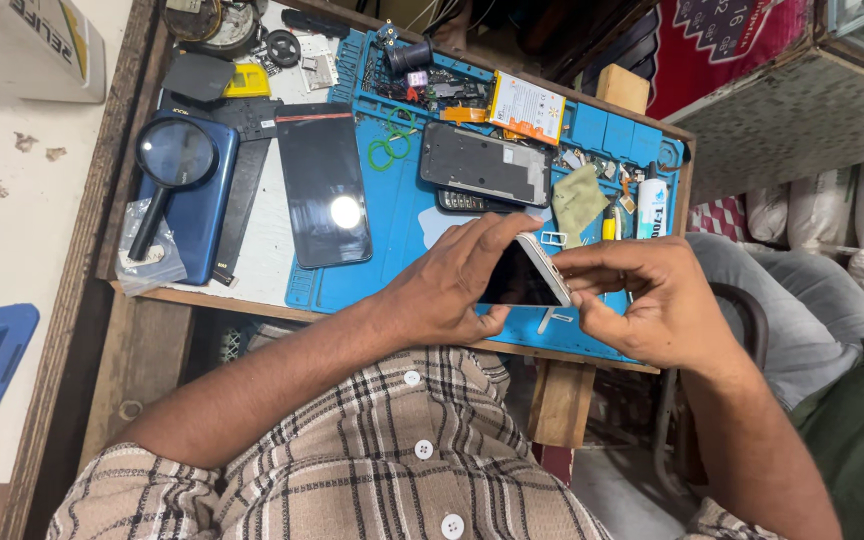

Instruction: The person cleans the back of a gold smartphone using a toothbrush and a cloth. They wipe the camera area and the back cover, then place the phone on the workbench.

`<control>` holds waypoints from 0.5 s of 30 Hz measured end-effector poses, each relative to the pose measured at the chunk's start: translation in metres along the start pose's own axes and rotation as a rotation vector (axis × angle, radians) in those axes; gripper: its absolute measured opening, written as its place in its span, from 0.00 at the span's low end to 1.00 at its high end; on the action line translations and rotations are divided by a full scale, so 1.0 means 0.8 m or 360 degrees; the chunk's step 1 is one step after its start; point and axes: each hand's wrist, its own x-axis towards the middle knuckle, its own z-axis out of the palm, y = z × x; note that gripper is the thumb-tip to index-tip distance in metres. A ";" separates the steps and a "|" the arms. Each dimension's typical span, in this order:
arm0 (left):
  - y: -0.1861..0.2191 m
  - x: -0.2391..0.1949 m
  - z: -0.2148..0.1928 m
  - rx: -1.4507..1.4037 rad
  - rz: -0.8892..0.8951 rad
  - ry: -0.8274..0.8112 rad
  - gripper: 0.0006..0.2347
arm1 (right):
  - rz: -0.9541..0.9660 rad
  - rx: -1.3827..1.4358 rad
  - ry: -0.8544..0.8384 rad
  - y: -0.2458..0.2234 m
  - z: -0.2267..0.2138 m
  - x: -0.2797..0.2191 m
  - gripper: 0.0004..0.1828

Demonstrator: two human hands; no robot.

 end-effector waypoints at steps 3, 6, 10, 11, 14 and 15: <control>0.001 -0.001 0.001 0.0014 -0.0047 0.0005 0.42 | -0.0020 -0.0112 -0.0031 -0.004 -0.003 0.003 0.20; 0.002 -0.004 0.002 0.0011 -0.0034 0.0010 0.42 | -0.0027 -0.0042 -0.0075 -0.011 -0.004 0.005 0.19; 0.003 -0.004 0.003 0.0001 -0.0018 0.0016 0.41 | -0.0090 -0.0217 -0.0021 -0.024 -0.001 0.010 0.17; 0.003 -0.004 0.002 0.0003 -0.0002 0.0024 0.41 | -0.0125 -0.0237 -0.0002 -0.027 0.001 0.010 0.17; 0.002 -0.004 0.002 -0.0023 -0.0018 0.0002 0.40 | -0.0152 -0.0386 0.0043 -0.034 0.005 0.010 0.15; 0.002 -0.005 0.003 -0.0037 -0.0035 -0.0013 0.40 | -0.0148 -0.0449 0.0054 -0.036 0.006 0.011 0.15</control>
